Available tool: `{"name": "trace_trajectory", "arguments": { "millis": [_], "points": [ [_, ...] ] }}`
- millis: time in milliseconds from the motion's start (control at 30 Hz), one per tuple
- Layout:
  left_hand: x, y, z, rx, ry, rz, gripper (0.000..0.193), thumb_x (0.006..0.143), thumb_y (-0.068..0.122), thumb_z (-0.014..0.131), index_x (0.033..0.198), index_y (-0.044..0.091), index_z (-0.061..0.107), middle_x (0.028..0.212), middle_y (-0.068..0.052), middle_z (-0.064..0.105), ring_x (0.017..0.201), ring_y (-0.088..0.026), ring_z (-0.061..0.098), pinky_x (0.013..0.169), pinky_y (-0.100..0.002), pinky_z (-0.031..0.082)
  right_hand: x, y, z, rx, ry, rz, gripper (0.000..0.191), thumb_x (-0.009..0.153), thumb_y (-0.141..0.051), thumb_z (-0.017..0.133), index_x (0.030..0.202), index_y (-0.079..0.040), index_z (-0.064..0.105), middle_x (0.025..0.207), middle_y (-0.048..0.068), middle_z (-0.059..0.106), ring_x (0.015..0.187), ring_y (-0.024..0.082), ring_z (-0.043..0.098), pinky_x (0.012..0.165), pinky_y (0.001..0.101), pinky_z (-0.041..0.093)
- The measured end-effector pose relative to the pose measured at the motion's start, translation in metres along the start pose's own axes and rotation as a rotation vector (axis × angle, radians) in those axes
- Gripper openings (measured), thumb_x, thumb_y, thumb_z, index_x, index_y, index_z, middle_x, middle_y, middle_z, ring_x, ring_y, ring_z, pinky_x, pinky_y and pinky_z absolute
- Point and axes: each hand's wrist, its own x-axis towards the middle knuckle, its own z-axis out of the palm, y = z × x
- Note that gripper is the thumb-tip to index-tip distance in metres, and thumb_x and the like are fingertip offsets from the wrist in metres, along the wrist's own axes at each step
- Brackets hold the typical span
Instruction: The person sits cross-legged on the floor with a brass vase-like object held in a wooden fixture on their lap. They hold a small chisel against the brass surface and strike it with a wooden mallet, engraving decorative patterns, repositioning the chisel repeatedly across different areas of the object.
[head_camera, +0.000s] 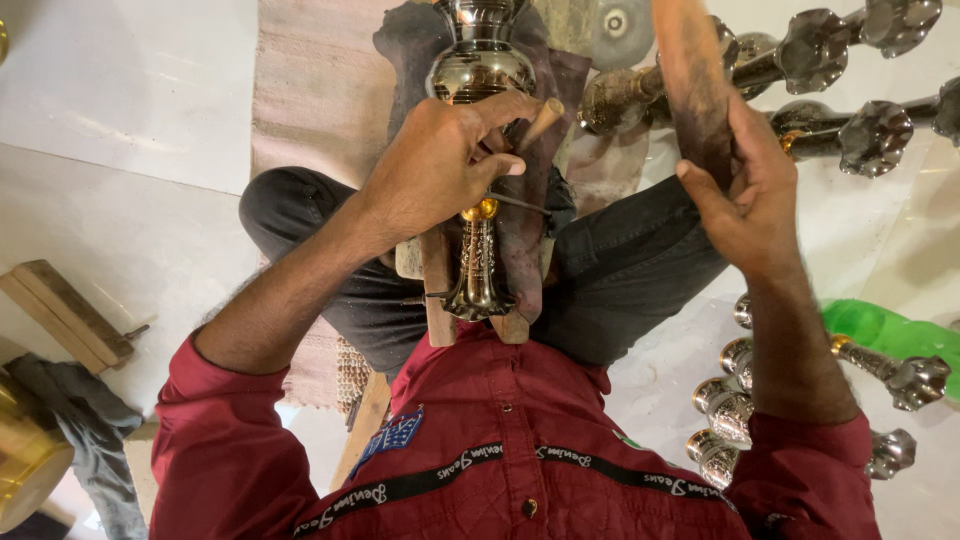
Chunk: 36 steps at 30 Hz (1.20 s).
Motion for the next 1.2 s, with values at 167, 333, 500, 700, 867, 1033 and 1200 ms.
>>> {"name": "trace_trajectory", "arguments": {
  "millis": [167,333,500,700,867,1033,1200],
  "points": [
    [0.000,-0.001,0.000,0.009,0.061,0.128,0.050,0.094,0.009,0.078,0.140,0.010,0.060,0.099,-0.016,0.078,0.083,-0.019,0.080,0.072,-0.031,0.067,0.001,-0.009,-0.003,0.055,-0.003,0.015,0.063,0.098,0.010,0.065,0.156,-0.009,0.054,0.138,0.013,0.058,0.129,0.019,0.060,0.113,0.0332,0.052],
    [0.003,0.000,0.000,0.004,0.006,0.042,0.051,0.093,0.008,0.078,0.141,0.013,0.060,0.094,-0.016,0.078,0.081,-0.019,0.080,0.069,-0.032,0.066,0.000,-0.012,-0.005,-0.370,-0.016,-0.145,0.068,0.093,0.013,0.071,0.156,-0.010,0.059,0.132,0.016,0.060,0.117,0.025,0.058,0.104,0.0354,0.050],
    [0.003,0.003,-0.002,-0.034,0.032,0.085,0.050,0.093,0.008,0.079,0.139,0.011,0.060,0.096,-0.015,0.078,0.081,-0.018,0.080,0.070,-0.030,0.067,-0.005,-0.006,-0.006,-0.165,-0.003,-0.073,0.056,0.099,0.010,0.069,0.151,-0.008,0.058,0.127,0.015,0.058,0.117,0.022,0.059,0.105,0.0335,0.052],
    [0.002,0.007,-0.005,-0.099,0.004,0.006,0.048,0.090,0.005,0.078,0.136,0.013,0.064,0.089,-0.014,0.078,0.075,-0.018,0.079,0.066,-0.032,0.065,-0.004,-0.016,-0.013,-0.150,-0.014,-0.007,0.057,0.098,0.011,0.067,0.151,-0.006,0.060,0.128,0.014,0.058,0.113,0.018,0.062,0.100,0.0319,0.054],
    [0.004,0.006,-0.006,-0.064,0.042,0.147,0.048,0.091,0.004,0.079,0.136,0.009,0.063,0.099,-0.015,0.078,0.083,-0.019,0.080,0.072,-0.031,0.065,0.003,-0.029,-0.013,0.130,0.048,0.070,0.058,0.097,0.007,0.066,0.152,-0.009,0.054,0.132,0.011,0.060,0.124,0.016,0.062,0.111,0.0312,0.052],
    [0.004,0.002,-0.006,-0.051,0.021,0.111,0.044,0.092,0.006,0.079,0.133,0.009,0.065,0.096,-0.015,0.078,0.084,-0.019,0.080,0.072,-0.033,0.065,0.006,-0.031,-0.013,-0.389,0.021,-0.107,0.066,0.093,0.016,0.068,0.154,-0.006,0.061,0.129,0.016,0.061,0.123,0.024,0.060,0.106,0.0296,0.051],
    [0.003,0.000,-0.004,-0.061,0.081,0.239,0.045,0.092,0.006,0.079,0.134,0.008,0.065,0.110,-0.015,0.079,0.090,-0.020,0.080,0.076,-0.032,0.067,0.008,-0.030,-0.015,-0.194,0.030,-0.073,0.062,0.094,0.013,0.066,0.152,-0.005,0.055,0.131,0.014,0.062,0.126,0.025,0.060,0.113,0.0341,0.051]
  ]
}}
